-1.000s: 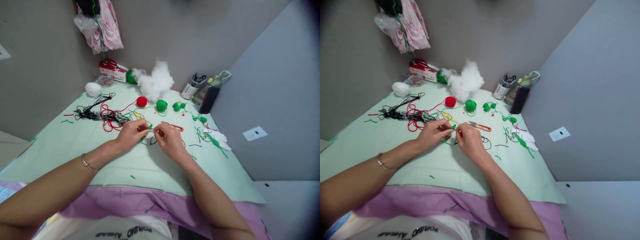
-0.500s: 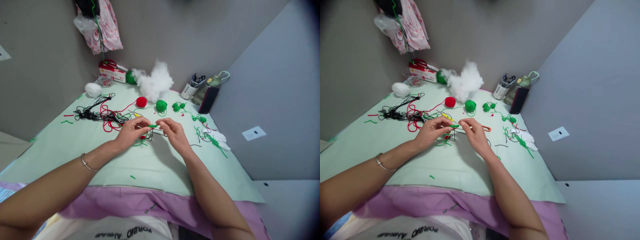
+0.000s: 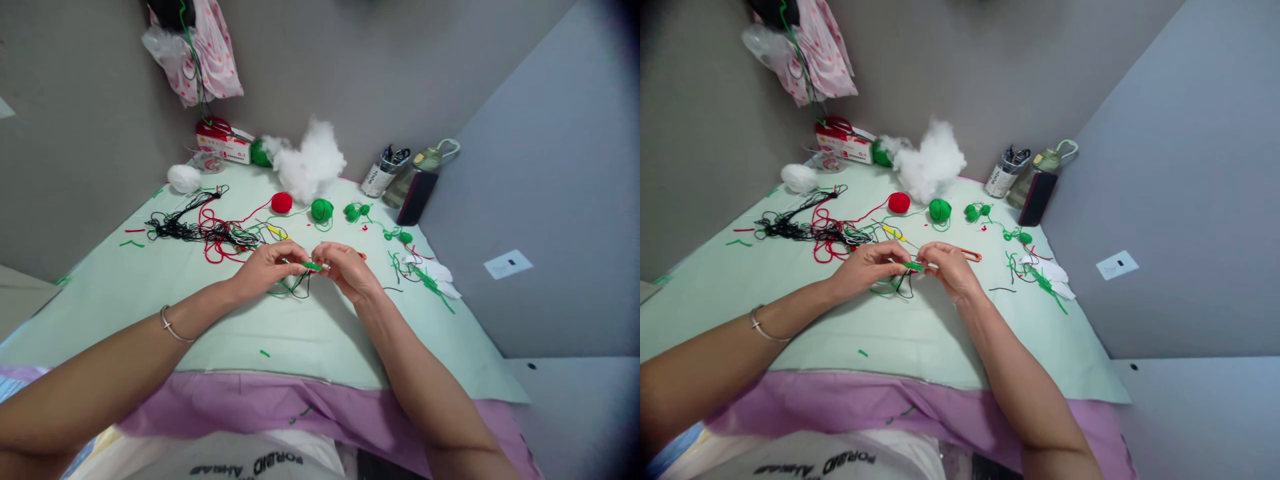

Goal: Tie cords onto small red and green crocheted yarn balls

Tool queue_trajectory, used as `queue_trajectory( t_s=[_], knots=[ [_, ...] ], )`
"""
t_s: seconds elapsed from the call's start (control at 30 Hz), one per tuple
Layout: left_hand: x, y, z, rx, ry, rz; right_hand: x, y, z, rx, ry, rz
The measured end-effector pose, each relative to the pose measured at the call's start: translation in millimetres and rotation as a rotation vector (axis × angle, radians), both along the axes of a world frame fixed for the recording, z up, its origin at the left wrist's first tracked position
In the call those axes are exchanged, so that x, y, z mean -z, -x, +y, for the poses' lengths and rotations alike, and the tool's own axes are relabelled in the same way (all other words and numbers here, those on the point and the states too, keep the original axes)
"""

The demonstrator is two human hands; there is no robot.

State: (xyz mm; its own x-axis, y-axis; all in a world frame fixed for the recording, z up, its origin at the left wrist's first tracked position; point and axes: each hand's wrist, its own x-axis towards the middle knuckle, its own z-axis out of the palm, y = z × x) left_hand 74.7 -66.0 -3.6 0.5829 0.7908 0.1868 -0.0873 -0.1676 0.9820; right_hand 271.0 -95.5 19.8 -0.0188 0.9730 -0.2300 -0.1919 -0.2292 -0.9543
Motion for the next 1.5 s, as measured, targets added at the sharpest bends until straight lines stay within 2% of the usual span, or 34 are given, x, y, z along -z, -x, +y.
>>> queue_trajectory(
  t_s=[0.07, 0.13, 0.17, 0.23, 0.3, 0.37, 0.53, 0.6, 0.7, 0.87, 0.93, 0.97, 1.03, 1.1, 1.2, 1.27, 1.37, 1.5],
  knots=[
    [-0.9, -0.7, 0.1, 0.009, 0.027, 0.003, -0.4, -4.1, 3.5, 0.182, -0.034, 0.104],
    [-1.6, -1.2, 0.3, 0.035, 0.057, -0.005, -4.4, -8.0, 4.9, 0.285, -0.028, 0.242],
    [-1.8, -1.2, 0.3, 0.062, 0.081, -0.013, -7.2, -9.2, 4.7, 0.284, -0.021, 0.304],
    [-1.8, -0.8, 0.6, 0.138, 0.155, -0.021, -12.4, -10.2, 3.5, 0.179, -0.01, 0.368],
    [-2.0, 0.3, 0.9, 0.205, 0.236, -0.016, -14.9, -12.5, 3.5, 0.051, -0.018, 0.337],
    [-3.2, 2.1, 1.5, 0.236, 0.295, -0.02, -13.4, -20.3, 6.6, 0.046, -0.05, 0.233],
    [-9.0, 6.5, 4.5, 0.211, 0.33, -0.062, -2.7, -60.6, 21.5, 0.468, -0.189, 0.0],
    [-10.1, 7.2, 5.5, 0.186, 0.329, -0.057, -1.4, -70.1, 24.0, 0.528, -0.238, -0.042],
    [-8.9, 6.6, 5.9, 0.148, 0.335, -0.055, -4.8, -63.9, 19.7, 0.425, -0.281, -0.122],
    [-4.5, 3.8, 4.8, 0.089, 0.34, -0.062, -15.9, -23.2, -2.1, -0.07, -0.281, -0.382],
    [-3.8, 3.4, 4.6, 0.09, 0.33, -0.066, -17.4, -9.8, -10.2, -0.207, -0.297, -0.483],
    [-3.6, 3.4, 4.7, 0.092, 0.328, -0.074, -17.0, -5.2, -13.2, -0.23, -0.315, -0.519],
    [-3.6, 3.8, 5.1, 0.1, 0.35, -0.098, -14.1, 0.1, -16.8, -0.189, -0.396, -0.583],
    [-3.7, 4.5, 5.7, 0.108, 0.407, -0.129, -9.5, 1.2, -17.9, -0.101, -0.553, -0.695],
    [-4.5, 5.8, 6.7, 0.154, 0.487, -0.143, -3.5, 0.5, -17.4, -0.036, -0.818, -0.967],
    [-5.6, 6.5, 7.4, 0.177, 0.508, -0.137, -1.7, 0.3, -17.0, -0.034, -0.915, -1.115],
    [-6.7, 6.5, 8.7, 0.129, 0.517, -0.127, -2.5, -0.8, -16.2, -0.048, -0.923, -1.136],
    [-4.8, 4.5, 10.9, 0.04, 0.497, -0.11, -7.1, -7.9, -12.9, -0.026, -0.703, -0.884]
  ],
)
